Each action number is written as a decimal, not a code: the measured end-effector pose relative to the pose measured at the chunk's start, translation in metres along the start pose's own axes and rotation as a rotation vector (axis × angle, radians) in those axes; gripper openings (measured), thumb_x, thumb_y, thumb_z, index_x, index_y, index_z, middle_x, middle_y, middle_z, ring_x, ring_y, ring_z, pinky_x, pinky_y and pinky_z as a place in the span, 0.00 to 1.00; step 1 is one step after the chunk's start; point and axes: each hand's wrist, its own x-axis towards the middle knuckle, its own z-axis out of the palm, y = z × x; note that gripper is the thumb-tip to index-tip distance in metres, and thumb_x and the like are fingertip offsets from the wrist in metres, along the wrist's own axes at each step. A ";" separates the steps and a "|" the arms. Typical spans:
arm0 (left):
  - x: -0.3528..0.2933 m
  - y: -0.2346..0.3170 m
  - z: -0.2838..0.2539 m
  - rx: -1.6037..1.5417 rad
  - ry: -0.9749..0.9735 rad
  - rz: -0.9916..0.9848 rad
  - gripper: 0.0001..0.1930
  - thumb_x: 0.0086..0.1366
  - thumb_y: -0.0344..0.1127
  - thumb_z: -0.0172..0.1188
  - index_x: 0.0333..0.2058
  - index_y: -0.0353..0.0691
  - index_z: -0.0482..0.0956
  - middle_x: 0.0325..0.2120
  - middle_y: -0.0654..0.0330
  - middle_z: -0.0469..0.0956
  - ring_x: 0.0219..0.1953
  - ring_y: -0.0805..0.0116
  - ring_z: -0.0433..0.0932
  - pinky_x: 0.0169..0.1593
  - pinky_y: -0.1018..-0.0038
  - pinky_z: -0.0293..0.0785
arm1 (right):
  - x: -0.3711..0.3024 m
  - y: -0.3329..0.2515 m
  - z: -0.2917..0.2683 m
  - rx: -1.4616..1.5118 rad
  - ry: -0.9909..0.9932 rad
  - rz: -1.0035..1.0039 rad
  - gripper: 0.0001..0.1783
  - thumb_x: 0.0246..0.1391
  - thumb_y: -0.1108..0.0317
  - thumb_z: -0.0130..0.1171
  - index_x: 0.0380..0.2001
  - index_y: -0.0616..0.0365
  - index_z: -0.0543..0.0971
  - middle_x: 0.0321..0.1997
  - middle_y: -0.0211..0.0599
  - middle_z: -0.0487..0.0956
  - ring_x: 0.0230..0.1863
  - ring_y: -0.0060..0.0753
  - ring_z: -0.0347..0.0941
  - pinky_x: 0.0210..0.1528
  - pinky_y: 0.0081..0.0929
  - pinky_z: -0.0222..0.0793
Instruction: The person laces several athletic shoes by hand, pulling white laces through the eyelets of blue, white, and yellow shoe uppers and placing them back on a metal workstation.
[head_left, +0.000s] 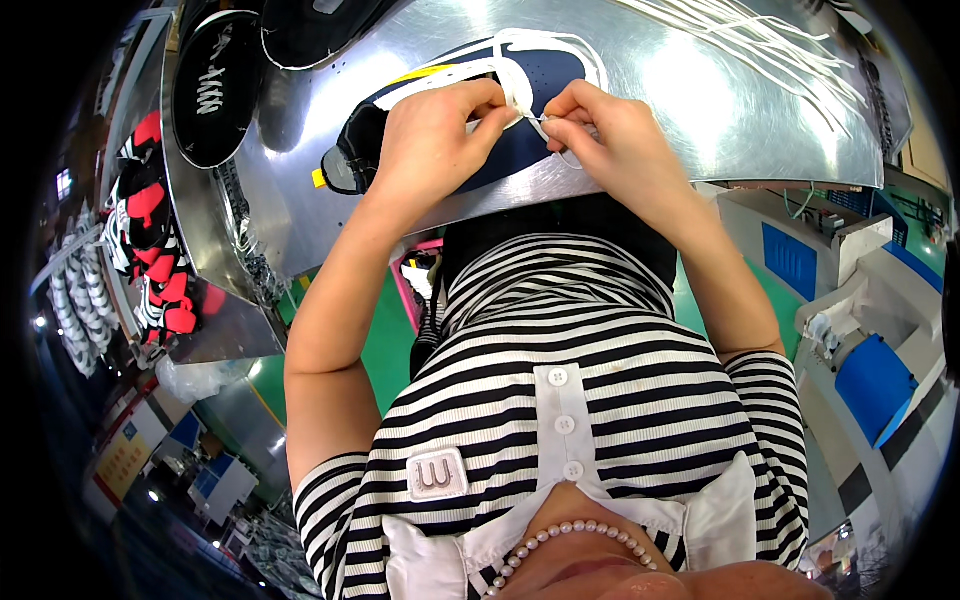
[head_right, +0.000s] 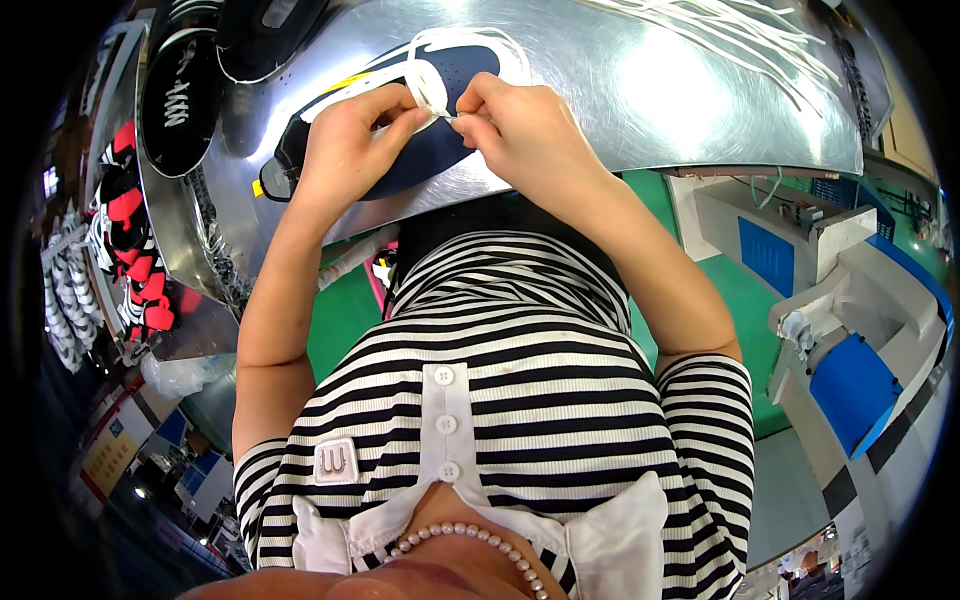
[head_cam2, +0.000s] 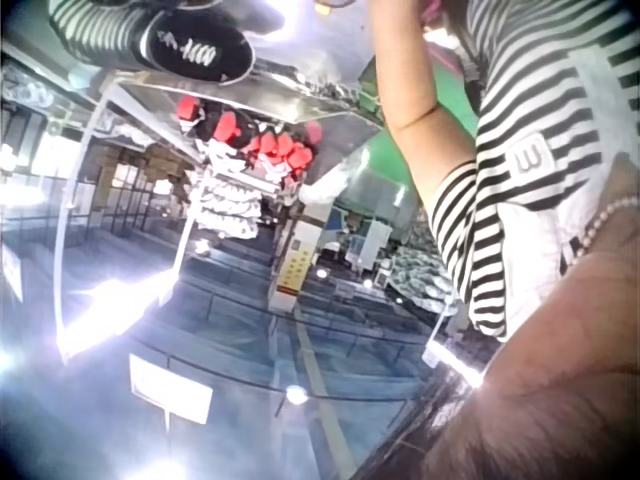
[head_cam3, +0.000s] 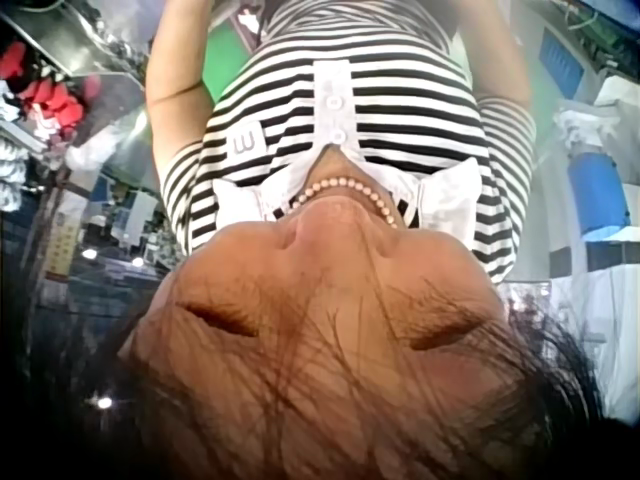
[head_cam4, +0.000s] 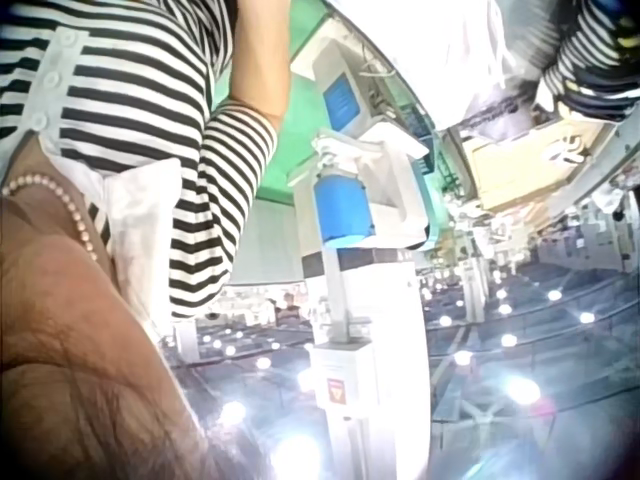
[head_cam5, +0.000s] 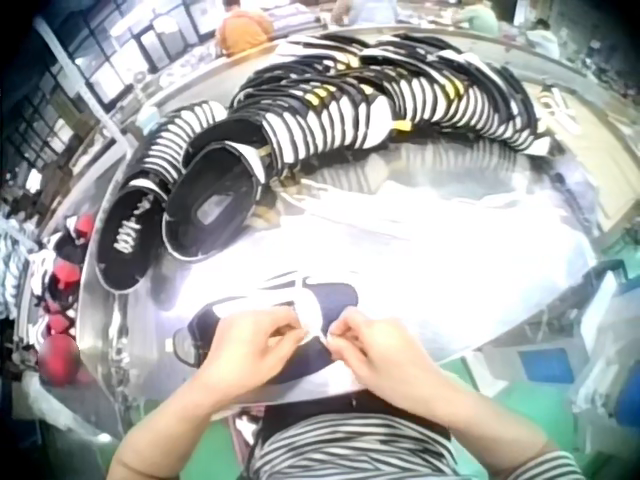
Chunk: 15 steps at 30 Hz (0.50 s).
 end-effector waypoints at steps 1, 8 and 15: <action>-0.002 -0.001 0.001 -0.007 0.022 0.045 0.11 0.60 0.37 0.64 0.37 0.37 0.81 0.28 0.55 0.82 0.30 0.62 0.81 0.38 0.72 0.74 | -0.001 0.001 0.003 -0.074 0.043 -0.048 0.08 0.57 0.69 0.58 0.34 0.63 0.74 0.23 0.42 0.80 0.24 0.41 0.79 0.28 0.34 0.72; -0.017 0.004 0.006 0.062 0.076 0.156 0.12 0.59 0.31 0.63 0.41 0.34 0.79 0.38 0.50 0.82 0.40 0.54 0.81 0.44 0.68 0.76 | -0.001 -0.005 0.031 -0.402 0.095 -0.088 0.12 0.58 0.69 0.57 0.39 0.62 0.66 0.21 0.46 0.78 0.25 0.50 0.78 0.27 0.41 0.71; -0.028 0.005 0.007 0.148 0.141 0.269 0.10 0.60 0.28 0.60 0.41 0.36 0.80 0.35 0.54 0.82 0.37 0.54 0.81 0.40 0.68 0.76 | 0.000 -0.006 0.035 -0.441 0.060 -0.073 0.16 0.60 0.65 0.56 0.46 0.62 0.66 0.26 0.46 0.80 0.29 0.52 0.78 0.30 0.42 0.71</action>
